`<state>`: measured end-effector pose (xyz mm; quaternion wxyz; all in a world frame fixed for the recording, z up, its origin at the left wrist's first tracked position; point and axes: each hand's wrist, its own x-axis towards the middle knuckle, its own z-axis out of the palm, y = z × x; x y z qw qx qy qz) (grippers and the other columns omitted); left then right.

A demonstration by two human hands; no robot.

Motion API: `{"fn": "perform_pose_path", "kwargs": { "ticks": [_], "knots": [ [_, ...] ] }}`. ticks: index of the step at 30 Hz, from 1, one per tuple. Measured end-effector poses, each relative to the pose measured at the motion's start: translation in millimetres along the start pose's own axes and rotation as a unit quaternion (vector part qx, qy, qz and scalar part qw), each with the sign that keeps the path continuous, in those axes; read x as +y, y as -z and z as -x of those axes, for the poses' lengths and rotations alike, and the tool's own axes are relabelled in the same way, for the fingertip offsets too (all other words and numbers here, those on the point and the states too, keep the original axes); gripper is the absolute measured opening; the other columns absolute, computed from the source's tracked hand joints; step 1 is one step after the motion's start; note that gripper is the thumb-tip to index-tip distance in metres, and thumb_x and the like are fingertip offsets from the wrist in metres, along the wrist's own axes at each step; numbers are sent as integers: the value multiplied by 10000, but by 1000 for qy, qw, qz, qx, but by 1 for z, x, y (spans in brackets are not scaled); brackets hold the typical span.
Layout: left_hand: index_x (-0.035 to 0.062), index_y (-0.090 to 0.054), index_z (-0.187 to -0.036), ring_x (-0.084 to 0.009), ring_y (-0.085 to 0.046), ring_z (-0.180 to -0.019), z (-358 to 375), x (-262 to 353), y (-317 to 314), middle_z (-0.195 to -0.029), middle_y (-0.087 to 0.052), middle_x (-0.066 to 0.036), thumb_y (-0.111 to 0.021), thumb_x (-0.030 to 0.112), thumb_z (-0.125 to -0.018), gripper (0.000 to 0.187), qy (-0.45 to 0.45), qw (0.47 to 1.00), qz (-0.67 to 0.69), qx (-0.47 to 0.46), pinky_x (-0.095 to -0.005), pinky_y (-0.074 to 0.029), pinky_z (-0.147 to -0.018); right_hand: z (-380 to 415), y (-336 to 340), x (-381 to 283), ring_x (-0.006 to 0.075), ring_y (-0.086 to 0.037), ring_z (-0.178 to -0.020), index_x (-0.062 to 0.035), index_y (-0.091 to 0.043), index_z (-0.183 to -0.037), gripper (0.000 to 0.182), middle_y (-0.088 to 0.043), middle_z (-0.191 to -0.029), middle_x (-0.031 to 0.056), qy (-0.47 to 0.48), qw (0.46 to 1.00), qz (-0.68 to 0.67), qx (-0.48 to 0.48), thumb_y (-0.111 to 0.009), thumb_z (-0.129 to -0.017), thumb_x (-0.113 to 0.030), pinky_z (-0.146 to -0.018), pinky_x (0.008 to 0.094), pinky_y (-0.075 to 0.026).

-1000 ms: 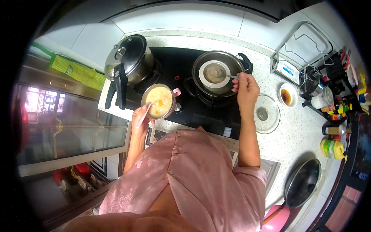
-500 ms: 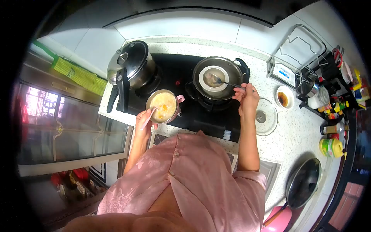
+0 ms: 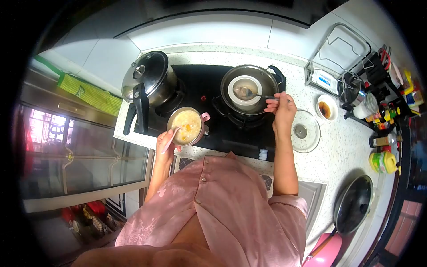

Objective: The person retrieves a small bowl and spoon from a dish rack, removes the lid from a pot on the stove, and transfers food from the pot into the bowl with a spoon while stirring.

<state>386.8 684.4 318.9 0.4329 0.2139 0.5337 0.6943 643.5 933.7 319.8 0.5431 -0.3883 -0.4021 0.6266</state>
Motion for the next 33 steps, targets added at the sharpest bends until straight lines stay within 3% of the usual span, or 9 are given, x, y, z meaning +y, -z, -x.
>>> {"fn": "perform_pose_path", "kwargs": {
  "ticks": [9, 12, 14, 15, 19, 20, 22, 32, 33],
  "knots": [
    [6, -610, -711, -111, -515, -393, -3, -3, 6, -578, -593, -67, -561, 272, -876, 317, 7, 1000, 5, -6, -197, -409, -389, 1, 12, -1, 154, -579, -526, 21, -512, -929, 278, -630, -716, 182, -19, 995, -93, 38, -442, -950, -248, -487, 277, -524],
    [6, -607, -712, -109, -513, -392, -5, -2, 4, -581, -593, -67, -562, 265, -875, 310, 11, 1000, 2, -11, -197, -406, -387, 6, 0, -2, 129, -565, -534, 15, -539, -917, 265, -626, -710, 153, 17, 999, -13, 40, -458, -947, -236, -491, 248, -504],
    [3, -608, -715, -108, -512, -391, -5, 0, 2, -582, -594, -67, -559, 265, -876, 311, 14, 1000, -1, -5, -198, -402, -386, 9, -9, 3, 102, -539, -527, 2, -573, -904, 233, -621, -698, 112, 101, 988, 115, 1, -485, -936, -211, -489, 223, -475],
    [3, -608, -715, -108, -512, -391, -6, -1, 2, -582, -594, -67, -559, 265, -876, 311, 17, 1000, -2, -10, -198, -402, -386, 12, -16, 2, 76, -535, -544, -12, -596, -891, 197, -618, -696, 77, 117, 977, 177, -2, -508, -923, -185, -501, 222, -462],
    [1, -612, -717, -105, -507, -387, -9, -3, 4, -582, -595, -66, -553, 277, -879, 325, 18, 1000, -4, -7, -196, -396, -386, 24, -37, -11, 328, -598, -716, -13, -642, -872, 99, -633, -813, 147, 292, 856, 419, -82, -585, -819, -74, -663, 343, -479],
    [2, -612, -714, -103, -505, -386, -9, -3, 4, -575, -593, -63, -552, 281, -879, 330, 16, 1000, -8, -8, -195, -393, -388, 26, -37, -15, 328, -598, -716, -13, -642, -872, 99, -633, -813, 147, 292, 855, 420, -83, -585, -819, -74, -663, 343, -479],
    [6, -611, -707, -101, -502, -385, -9, 0, 1, -566, -589, -59, -554, 280, -879, 328, 12, 1000, -8, -14, -195, -389, -390, 31, -39, -22, 304, -599, -755, -9, -643, -878, 101, -636, -830, 138, 414, 789, 441, -107, -609, -790, -43, -679, 348, -477],
    [50, -583, -632, -84, -486, -376, -18, 4, -7, -499, -549, -34, -554, 285, -881, 343, 11, 999, -26, -30, -192, -368, -371, 42, -29, -21, 271, -597, -741, -12, -646, -891, 109, -629, -800, 130, 414, 779, 452, -133, -613, -787, -18, -664, 317, -473],
    [54, -576, -619, -84, -485, -373, -20, 7, -10, -488, -545, -34, -557, 284, -880, 349, 13, 999, -33, -27, -191, -367, -372, 41, -28, -19, 256, -604, -729, -11, -647, -895, 105, -632, -800, 131, 395, 808, 426, -94, -599, -802, -21, -660, 307, -477]
  ]
}}
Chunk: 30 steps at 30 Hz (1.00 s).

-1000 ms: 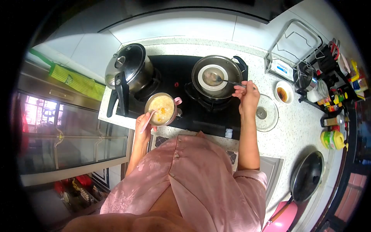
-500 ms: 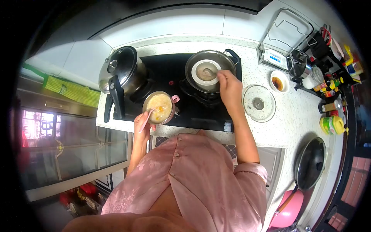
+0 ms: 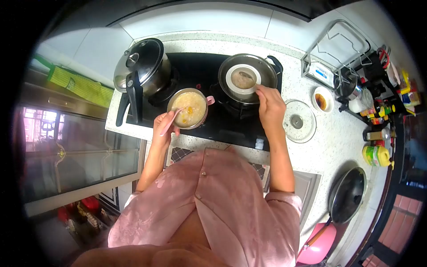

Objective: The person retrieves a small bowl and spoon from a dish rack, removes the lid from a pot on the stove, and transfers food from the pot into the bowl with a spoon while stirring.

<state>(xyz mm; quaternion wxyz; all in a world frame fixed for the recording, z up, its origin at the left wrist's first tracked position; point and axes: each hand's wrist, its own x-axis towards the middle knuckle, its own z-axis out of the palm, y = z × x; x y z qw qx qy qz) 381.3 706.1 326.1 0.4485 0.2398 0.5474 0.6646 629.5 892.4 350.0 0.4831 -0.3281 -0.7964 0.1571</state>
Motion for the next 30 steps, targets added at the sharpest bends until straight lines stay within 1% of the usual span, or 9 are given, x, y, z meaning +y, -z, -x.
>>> {"fn": "perform_pose_path", "kwargs": {
  "ticks": [1, 2, 3, 7, 9, 14, 16, 27, 30],
  "knots": [
    [57, -570, -605, -84, -483, -371, -1, 2, -2, -476, -541, -34, -559, 283, -880, 355, 2, 1000, -6, 5, -190, -367, -372, -1, -1, 2, 241, -611, -718, -9, -648, -898, 103, -635, -800, 132, -41, 998, -21, 34, -586, -816, -24, -656, 297, -480],
    [53, -582, -609, -83, -479, -364, -3, 2, -3, -462, -537, -35, -562, 278, -878, 352, 2, 1000, -3, 4, -191, -362, -374, 0, 0, 6, 129, -606, -658, 16, -642, -932, 138, -653, -821, 102, -58, 997, -36, 48, -530, -877, -45, -629, 241, -488],
    [53, -582, -609, -83, -479, -364, -3, 4, -4, -462, -537, -35, -562, 278, -878, 352, 4, 1000, -3, 9, -191, -362, -374, 0, 1, 7, 129, -606, -658, 16, -642, -932, 138, -653, -821, 102, -58, 997, -39, 44, -530, -877, -45, -629, 241, -488],
    [43, -601, -620, -81, -478, -361, -5, 10, -11, -464, -539, -37, -569, 276, -875, 347, 5, 1000, -6, 2, -188, -352, -380, 0, -1, 11, 135, -604, -662, 24, -642, -933, 136, -653, -820, 105, -121, 981, -131, 79, -548, -869, -52, -637, 245, -488],
    [42, -596, -610, -82, -482, -365, -5, 9, -11, -465, -540, -38, -570, 277, -874, 354, 0, 1000, -3, -21, -186, -351, -381, 0, 2, 13, 155, -609, -667, 12, -646, -924, 124, -649, -809, 111, 10, 999, 24, -34, -553, -860, -40, -634, 254, -485],
    [43, -592, -601, -82, -487, -367, -5, 11, -16, -468, -543, -38, -579, 285, -867, 360, 4, 1000, -10, -21, -181, -350, -379, 2, 3, 7, 217, -611, -703, -8, -647, -905, 102, -634, -801, 124, -28, 999, -22, 6, -577, -837, -38, -652, 282, -480],
    [46, -590, -594, -82, -489, -368, -6, 13, -19, -469, -544, -40, -585, 286, -863, 361, 4, 1000, -7, -19, -181, -355, -378, 4, 6, 12, 241, -608, -731, -7, -646, -905, 104, -633, -810, 123, 40, 997, 18, -66, -591, -824, -42, -671, 293, -476],
    [42, -588, -593, -87, -504, -372, -8, 10, -23, -498, -570, -57, -587, 290, -861, 366, 3, 1000, -4, -24, -185, -379, -374, 11, 13, 5, 256, -599, -751, 2, -640, -921, 133, -640, -851, 126, 55, 998, -15, -35, -601, -794, 2, -683, 302, -472],
    [40, -593, -599, -86, -506, -374, -10, 7, -20, -495, -567, -52, -587, 297, -862, 368, 3, 1000, -8, -23, -185, -380, -374, 12, 13, 7, 257, -601, -752, 7, -637, -923, 133, -640, -855, 128, 45, 996, 5, -74, -601, -796, 2, -685, 303, -472]
  ]
}}
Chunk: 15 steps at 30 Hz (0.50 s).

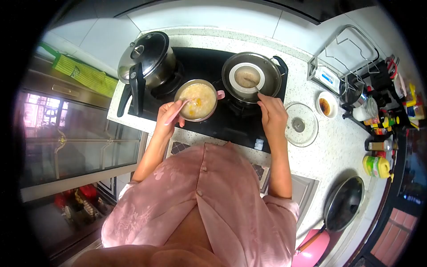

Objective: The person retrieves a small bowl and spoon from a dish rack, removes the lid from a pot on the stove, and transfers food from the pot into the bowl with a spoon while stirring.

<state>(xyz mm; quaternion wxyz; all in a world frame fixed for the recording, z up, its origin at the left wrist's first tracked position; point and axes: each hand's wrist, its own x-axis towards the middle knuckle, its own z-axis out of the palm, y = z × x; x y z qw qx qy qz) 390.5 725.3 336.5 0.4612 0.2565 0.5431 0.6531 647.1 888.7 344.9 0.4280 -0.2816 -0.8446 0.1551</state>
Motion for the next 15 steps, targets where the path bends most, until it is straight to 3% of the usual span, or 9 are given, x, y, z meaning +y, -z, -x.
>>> {"fn": "perform_pose_path", "kwargs": {
  "ticks": [2, 6, 8, 11, 15],
  "knots": [
    [39, -595, -602, -86, -507, -375, 0, 2, -3, -496, -567, -50, -587, 299, -862, 368, -3, 1000, 0, -2, -185, -381, -375, 3, 0, -4, 251, -604, -753, 5, -641, -929, 132, -641, -853, 133, -7, 997, -23, 71, -593, -806, -7, -686, 297, -471],
    [39, -597, -604, -85, -505, -377, -2, 0, 0, -497, -566, -49, -588, 302, -861, 368, -1, 1000, -4, -6, -184, -382, -379, 11, -3, 6, 224, -610, -739, 6, -643, -943, 136, -644, -848, 131, -22, 1000, 0, 23, -576, -827, -21, -674, 281, -473],
    [38, -597, -604, -85, -505, -376, -3, 1, -3, -495, -565, -48, -589, 301, -861, 368, -5, 1000, -3, -5, -184, -382, -378, 14, -4, 7, 178, -609, -718, 5, -642, -967, 151, -650, -850, 116, -53, 994, -24, 88, -556, -848, -31, -663, 261, -477],
    [38, -598, -606, -85, -505, -376, -1, 2, -4, -491, -562, -46, -590, 302, -861, 366, -2, 1000, -2, -3, -183, -381, -378, 14, -1, 8, 150, -604, -697, 7, -638, -984, 162, -654, -850, 103, -97, 985, -87, 111, -539, -861, -33, -658, 249, -481],
    [37, -602, -620, -84, -503, -375, -5, 0, -3, -490, -561, -46, -594, 304, -858, 358, 1, 1000, -5, -9, -181, -381, -377, 21, -5, 12, 122, -596, -690, 13, -634, -999, 180, -657, -848, 104, -146, 983, -96, 61, -509, -893, -60, -655, 227, -480]
  ]
}}
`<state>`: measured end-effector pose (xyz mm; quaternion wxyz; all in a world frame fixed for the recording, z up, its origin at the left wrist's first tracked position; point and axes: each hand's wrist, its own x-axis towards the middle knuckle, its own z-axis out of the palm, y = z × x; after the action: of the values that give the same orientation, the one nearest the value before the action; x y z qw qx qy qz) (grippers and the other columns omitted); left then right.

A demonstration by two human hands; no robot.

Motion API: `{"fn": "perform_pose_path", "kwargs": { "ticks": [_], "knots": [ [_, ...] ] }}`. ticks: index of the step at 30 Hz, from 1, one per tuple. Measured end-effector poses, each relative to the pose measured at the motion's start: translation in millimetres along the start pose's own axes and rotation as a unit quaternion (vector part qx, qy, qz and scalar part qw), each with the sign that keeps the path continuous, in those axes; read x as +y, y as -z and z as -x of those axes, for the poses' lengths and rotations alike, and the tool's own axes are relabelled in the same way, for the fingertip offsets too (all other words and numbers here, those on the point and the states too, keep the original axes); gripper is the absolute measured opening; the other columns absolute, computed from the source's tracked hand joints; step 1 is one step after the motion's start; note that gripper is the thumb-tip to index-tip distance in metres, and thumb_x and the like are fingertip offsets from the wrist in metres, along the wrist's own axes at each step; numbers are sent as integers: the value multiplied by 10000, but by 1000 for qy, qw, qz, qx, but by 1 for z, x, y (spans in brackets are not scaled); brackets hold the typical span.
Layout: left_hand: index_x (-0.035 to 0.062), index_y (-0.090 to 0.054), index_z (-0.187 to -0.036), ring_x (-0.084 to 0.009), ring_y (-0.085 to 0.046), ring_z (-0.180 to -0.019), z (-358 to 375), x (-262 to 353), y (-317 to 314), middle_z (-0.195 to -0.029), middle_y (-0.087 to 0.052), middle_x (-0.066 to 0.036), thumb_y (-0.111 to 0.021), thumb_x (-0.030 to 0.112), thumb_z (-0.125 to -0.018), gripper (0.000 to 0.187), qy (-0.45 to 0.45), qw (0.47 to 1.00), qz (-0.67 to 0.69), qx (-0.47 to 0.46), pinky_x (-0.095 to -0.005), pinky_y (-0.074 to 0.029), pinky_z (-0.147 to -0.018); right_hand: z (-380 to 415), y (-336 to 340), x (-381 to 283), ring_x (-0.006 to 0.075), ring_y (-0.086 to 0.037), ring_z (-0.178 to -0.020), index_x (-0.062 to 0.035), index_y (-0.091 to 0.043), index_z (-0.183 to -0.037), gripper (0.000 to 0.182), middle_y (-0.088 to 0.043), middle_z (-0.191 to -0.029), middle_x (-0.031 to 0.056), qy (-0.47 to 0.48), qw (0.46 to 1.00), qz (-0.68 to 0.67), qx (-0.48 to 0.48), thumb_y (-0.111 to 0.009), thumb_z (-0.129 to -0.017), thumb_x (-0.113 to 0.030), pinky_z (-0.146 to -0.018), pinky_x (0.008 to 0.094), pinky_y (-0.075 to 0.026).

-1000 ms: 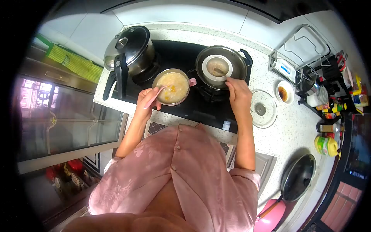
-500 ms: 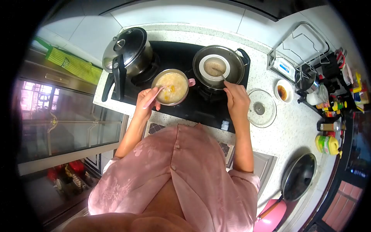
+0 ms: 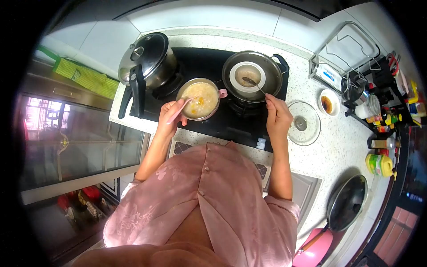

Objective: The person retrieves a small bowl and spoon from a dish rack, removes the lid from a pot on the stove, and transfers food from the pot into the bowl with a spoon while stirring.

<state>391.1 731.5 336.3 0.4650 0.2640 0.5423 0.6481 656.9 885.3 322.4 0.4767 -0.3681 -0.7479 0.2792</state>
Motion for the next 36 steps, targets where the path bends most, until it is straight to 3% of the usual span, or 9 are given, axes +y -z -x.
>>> {"fn": "perform_pose_path", "kwargs": {
  "ticks": [8, 13, 17, 20, 26, 29, 30, 32, 36],
  "knots": [
    [35, -607, -633, -85, -490, -367, 0, -3, -2, -479, -553, -47, -583, 302, -864, 355, 6, 1000, -5, 1, -182, -359, -371, -3, -14, -2, 91, -581, -713, 20, -629, -1003, 172, -655, -850, 82, -114, 987, -109, 24, -537, -894, -77, -657, 208, -475],
    [46, -591, -611, -93, -476, -359, 2, -6, 1, -458, -539, -49, -575, 300, -869, 362, 2, 1000, -9, 4, -192, -338, -377, -9, -23, -5, 131, -603, -716, 24, -636, -964, 144, -653, -825, 108, 34, 999, 13, 20, -555, -856, -25, -652, 227, -473],
    [50, -589, -607, -92, -478, -362, 3, -5, 2, -450, -533, -48, -573, 302, -870, 364, 1, 1000, -12, 15, -189, -339, -379, -16, -8, -19, 142, -613, -715, 10, -640, -969, 157, -654, -830, 112, 67, 995, 13, 75, -531, -856, -5, -662, 231, -477],
    [48, -590, -612, -92, -484, -365, 6, -1, -3, -454, -537, -50, -580, 298, -865, 356, 7, 1000, -13, 17, -188, -347, -377, -20, 4, -26, 135, -612, -711, 22, -637, -969, 158, -655, -829, 112, 44, 998, 38, 33, -522, -865, -9, -666, 229, -480],
    [45, -594, -626, -88, -499, -375, 5, -11, -18, -464, -545, -51, -604, 283, -852, 328, 14, 1000, 5, -11, -188, -371, -383, -17, 29, -79, 181, -622, -679, 52, -607, -907, 152, -641, -783, 153, -18, 974, -203, 100, -461, -888, 14, -667, 260, -492],
    [40, -605, -664, -80, -515, -393, 6, -9, -30, -518, -573, -47, -608, 266, -851, 293, 28, 999, 9, -34, -188, -399, -387, -13, 37, -94, 205, -593, -629, 20, -608, -920, 164, -632, -770, 122, 101, 991, -61, -60, -593, -759, 48, -559, 264, -470],
    [38, -609, -679, -77, -522, -401, 7, -9, -33, -539, -583, -44, -608, 259, -851, 280, 37, 998, 13, -41, -187, -410, -390, -11, 34, -95, 205, -593, -629, 20, -608, -920, 164, -632, -770, 122, 102, 991, -62, -58, -593, -759, 48, -559, 264, -470],
    [34, -613, -698, -72, -530, -414, 6, -13, -32, -566, -593, -39, -608, 247, -851, 262, 38, 997, 18, -59, -187, -425, -396, -6, 30, -97, 227, -572, -600, -2, -616, -913, 204, -608, -718, 111, 250, 967, 22, -51, -616, -718, 57, -530, 282, -452],
    [-58, -625, -871, -105, -542, -436, 9, -12, -32, -652, -609, -76, -585, 257, -850, 318, 39, 997, -6, -62, -205, -431, -406, 7, 19, -89, 222, -547, -559, -16, -607, -869, 124, -586, -669, 87, 170, 984, -24, -39, -613, -752, 24, -498, 291, -430]
  ]
}}
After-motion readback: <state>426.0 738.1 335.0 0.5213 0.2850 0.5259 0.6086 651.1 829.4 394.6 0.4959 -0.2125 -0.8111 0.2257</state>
